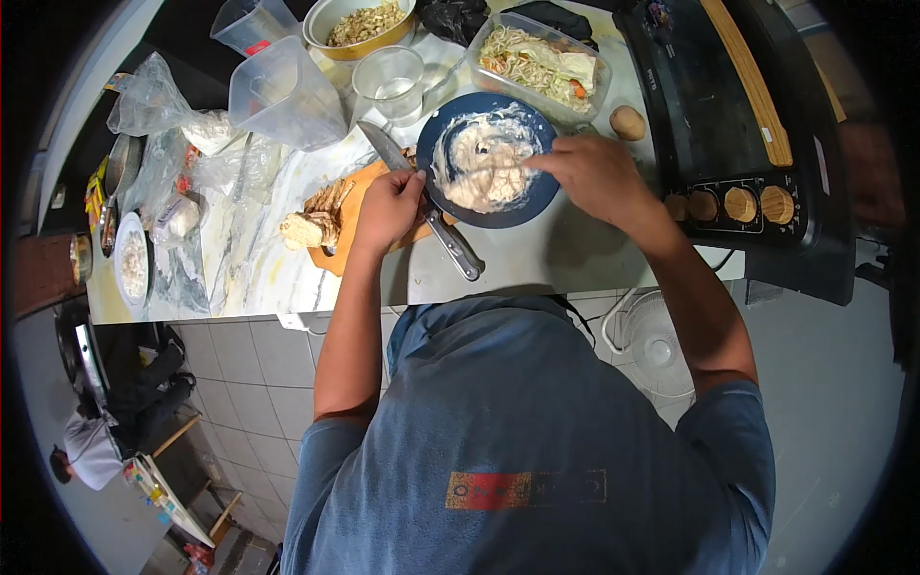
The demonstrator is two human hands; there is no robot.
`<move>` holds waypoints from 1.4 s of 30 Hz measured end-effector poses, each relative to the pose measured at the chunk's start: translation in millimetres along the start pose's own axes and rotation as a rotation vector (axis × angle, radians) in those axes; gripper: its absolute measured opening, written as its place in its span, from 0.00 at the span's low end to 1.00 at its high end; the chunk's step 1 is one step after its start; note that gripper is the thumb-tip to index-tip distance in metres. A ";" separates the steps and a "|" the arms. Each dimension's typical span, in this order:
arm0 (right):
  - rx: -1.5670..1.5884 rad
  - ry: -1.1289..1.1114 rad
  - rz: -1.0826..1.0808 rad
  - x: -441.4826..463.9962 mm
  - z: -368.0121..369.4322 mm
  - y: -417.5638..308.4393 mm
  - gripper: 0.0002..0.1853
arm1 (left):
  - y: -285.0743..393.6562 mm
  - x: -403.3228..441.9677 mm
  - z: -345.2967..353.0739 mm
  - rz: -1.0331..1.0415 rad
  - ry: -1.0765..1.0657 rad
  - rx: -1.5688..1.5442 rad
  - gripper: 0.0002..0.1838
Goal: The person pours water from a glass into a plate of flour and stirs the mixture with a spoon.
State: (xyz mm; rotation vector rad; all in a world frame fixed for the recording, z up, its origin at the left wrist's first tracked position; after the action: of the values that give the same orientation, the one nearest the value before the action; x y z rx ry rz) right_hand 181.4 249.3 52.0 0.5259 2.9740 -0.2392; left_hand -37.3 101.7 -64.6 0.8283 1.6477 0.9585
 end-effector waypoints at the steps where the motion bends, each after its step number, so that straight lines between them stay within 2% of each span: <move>1: -0.023 -0.034 -0.028 -6.3 -5.1 -3.4 0.15 | -0.3 1.1 0.0 -0.003 -0.005 -0.018 0.19; 5: -0.003 0.019 0.078 -21.0 -23.5 5.3 0.14 | 2.1 -0.6 1.2 0.022 0.016 -0.019 0.20; 7: 0.027 0.120 0.214 -15.9 -24.6 16.8 0.14 | 4.3 -2.0 1.8 0.003 0.017 -0.039 0.20; 10: 0.042 0.072 0.315 6.7 -3.3 29.3 0.14 | 5.7 -3.4 0.7 0.009 0.034 0.052 0.19; 14: 0.161 0.087 0.239 26.3 18.7 27.8 0.11 | 4.4 -4.5 2.5 -0.017 0.009 0.017 0.19; 16: 0.281 0.017 0.093 23.2 23.7 24.4 0.10 | 1.6 -2.3 0.9 0.000 0.039 0.027 0.19; 17: 0.315 -0.019 0.131 15.5 18.3 23.0 0.13 | 0.1 -2.1 0.7 -0.006 0.034 0.029 0.19; 20: 0.349 -0.035 0.215 -12.2 -11.3 12.9 0.12 | -3.3 -0.2 2.2 -0.004 0.035 -0.033 0.19; 24: 0.250 -0.132 0.244 -28.4 -8.4 -14.2 0.13 | -2.6 -0.2 0.6 0.008 0.046 0.023 0.18; 27: 0.124 -0.049 0.263 -29.7 11.1 -26.4 0.16 | 2.0 -2.1 3.4 -0.002 0.050 0.016 0.18; 30: 0.070 0.045 0.319 -35.4 -8.7 -28.1 0.15 | -0.2 -1.3 2.0 0.003 0.061 0.050 0.18; 31: 0.073 0.046 0.320 -36.3 -14.6 -27.3 0.15 | -0.7 -0.8 1.7 0.010 0.063 0.075 0.18; 33: 0.054 0.033 0.472 -43.1 -22.7 -15.8 0.13 | -0.6 -1.0 2.3 0.004 0.061 0.044 0.18; 37: 0.081 0.053 0.531 -43.1 3.6 -0.5 0.13 | 0.7 -1.2 2.9 -0.006 0.057 0.019 0.18; 40: 0.207 0.064 0.568 -37.9 36.7 4.4 0.13 | -5.7 1.7 1.1 0.000 0.062 0.050 0.19; 42: 0.591 0.122 0.584 -37.2 52.6 6.9 0.12 | -2.6 -0.2 2.3 0.006 0.067 0.042 0.19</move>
State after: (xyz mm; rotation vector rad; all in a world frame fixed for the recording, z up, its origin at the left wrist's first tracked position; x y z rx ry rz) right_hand 223.0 234.3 4.6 1.4681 2.6547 -1.0510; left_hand -35.2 100.8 -67.2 0.8378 1.7284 0.9678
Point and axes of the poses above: each hand's wrist, its own x-axis towards the middle knuckle, its own z-axis out of the palm, y = z × x, the point moved 5 cm from there along x, towards the middle knuckle, and after that the axes turned 12 degrees about -y, right-handed, at the moved point
